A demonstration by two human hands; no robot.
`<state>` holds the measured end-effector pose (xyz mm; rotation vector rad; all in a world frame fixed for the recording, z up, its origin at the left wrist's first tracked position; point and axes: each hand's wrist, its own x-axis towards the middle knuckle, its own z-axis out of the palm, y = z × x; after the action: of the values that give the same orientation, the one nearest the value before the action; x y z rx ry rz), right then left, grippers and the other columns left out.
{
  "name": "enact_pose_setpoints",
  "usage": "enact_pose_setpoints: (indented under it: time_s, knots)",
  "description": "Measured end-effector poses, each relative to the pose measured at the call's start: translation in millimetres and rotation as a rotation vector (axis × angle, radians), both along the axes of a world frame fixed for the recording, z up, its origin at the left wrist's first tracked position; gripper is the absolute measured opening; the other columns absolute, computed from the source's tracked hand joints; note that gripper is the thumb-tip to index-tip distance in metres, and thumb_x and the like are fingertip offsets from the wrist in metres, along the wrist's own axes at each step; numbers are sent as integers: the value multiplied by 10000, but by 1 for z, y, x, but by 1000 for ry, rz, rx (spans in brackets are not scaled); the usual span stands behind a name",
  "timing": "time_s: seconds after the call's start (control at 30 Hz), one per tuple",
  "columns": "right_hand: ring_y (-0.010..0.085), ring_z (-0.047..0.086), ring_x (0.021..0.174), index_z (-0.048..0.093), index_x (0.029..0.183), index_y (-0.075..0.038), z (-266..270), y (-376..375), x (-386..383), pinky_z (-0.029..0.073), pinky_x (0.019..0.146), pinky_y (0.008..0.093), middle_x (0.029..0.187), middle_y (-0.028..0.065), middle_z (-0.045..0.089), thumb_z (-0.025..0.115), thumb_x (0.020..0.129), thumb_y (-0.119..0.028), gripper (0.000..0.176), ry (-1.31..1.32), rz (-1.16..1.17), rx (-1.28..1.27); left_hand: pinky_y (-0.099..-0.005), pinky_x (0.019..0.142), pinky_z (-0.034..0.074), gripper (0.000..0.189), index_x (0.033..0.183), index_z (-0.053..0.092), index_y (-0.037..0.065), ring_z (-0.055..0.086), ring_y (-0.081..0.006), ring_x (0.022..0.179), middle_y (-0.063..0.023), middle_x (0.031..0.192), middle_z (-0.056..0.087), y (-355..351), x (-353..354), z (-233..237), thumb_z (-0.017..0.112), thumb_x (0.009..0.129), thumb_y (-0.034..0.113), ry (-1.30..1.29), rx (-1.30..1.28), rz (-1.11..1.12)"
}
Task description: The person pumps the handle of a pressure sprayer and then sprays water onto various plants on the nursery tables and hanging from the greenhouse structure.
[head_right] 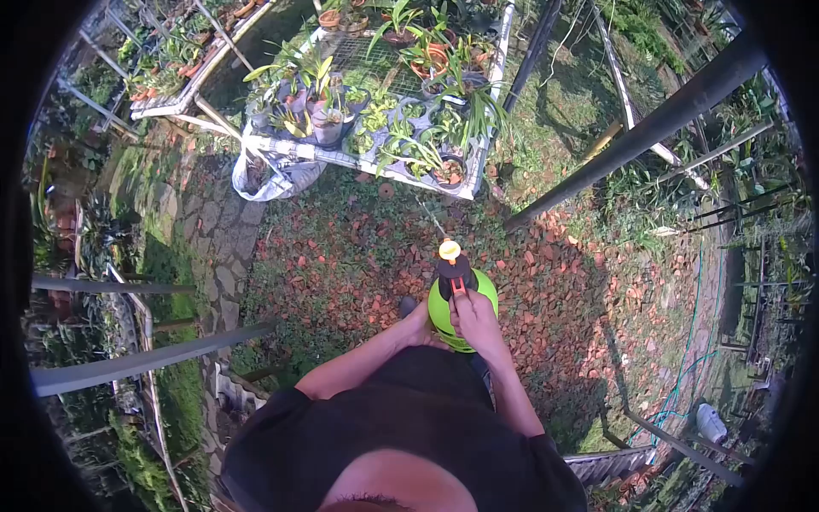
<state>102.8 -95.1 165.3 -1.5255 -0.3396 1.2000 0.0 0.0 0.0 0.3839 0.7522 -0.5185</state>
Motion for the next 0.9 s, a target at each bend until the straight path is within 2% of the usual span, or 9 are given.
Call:
enact_pose_setpoints:
  time_s: [0.1,0.17,0.2,0.3,0.5,0.6,0.7,0.8,0.9]
  knots:
    - [30,296,429,413,737,-73,-1,-3,-3,249,395,216,548,-51,340,362,1021,-230,327,9,-94,43,-526,706,590,755,1375,416,119,591,-404,1103,-218,1276,527,7,5,-5,276,901,690,16,76,-82]
    - [30,293,430,410,732,-72,1,-13,-2,247,395,216,547,-51,340,350,1019,-218,327,-13,-140,50,-520,703,593,763,1370,416,106,590,-417,1094,-230,1275,522,5,12,14,266,903,691,5,155,-113]
    - [19,304,460,422,747,-82,6,-16,-3,249,415,215,583,-74,349,375,1022,-219,311,-5,-136,62,-524,713,589,778,1373,412,100,605,-431,1053,-227,1267,530,6,14,17,250,903,698,13,155,-143]
    - [19,302,462,428,757,-81,4,-22,-7,253,417,214,588,-74,350,377,1024,-213,302,-19,-137,64,-398,643,604,864,1346,441,91,684,-372,815,-199,1193,581,2,11,27,185,868,765,16,199,-178]
    - [17,300,469,440,774,-81,3,-30,-15,257,417,215,591,-74,350,378,1026,-196,284,-30,-83,34,-403,664,598,846,1309,483,114,671,-358,890,-170,1177,593,-13,0,18,196,861,772,39,106,-139]
    - [35,307,445,416,731,-70,1,-38,-10,255,408,216,560,-54,349,353,1022,-222,334,2,-76,17,-415,694,596,888,1304,499,101,658,-364,932,-191,1175,591,-24,-3,10,191,842,794,71,101,-154]
    - [37,303,435,416,728,-71,-2,-53,-3,254,404,217,559,-50,349,350,1019,-217,332,35,-88,43,-533,747,577,917,1366,440,68,623,-467,983,-292,1226,538,-41,-3,16,231,837,787,41,195,-104]
    - [38,304,432,417,726,-69,0,-70,3,258,402,218,559,-46,353,350,1017,-211,331,17,-57,15,-546,797,561,953,1408,398,67,602,-492,1019,-301,1276,508,-62,4,8,210,828,800,101,128,-129]
    - [37,319,454,422,742,-73,1,-88,10,273,413,219,571,-48,366,362,1020,-211,316,-24,21,21,-565,855,529,970,1432,371,69,578,-507,1057,-305,1307,483,-87,11,10,187,827,805,114,48,-57]
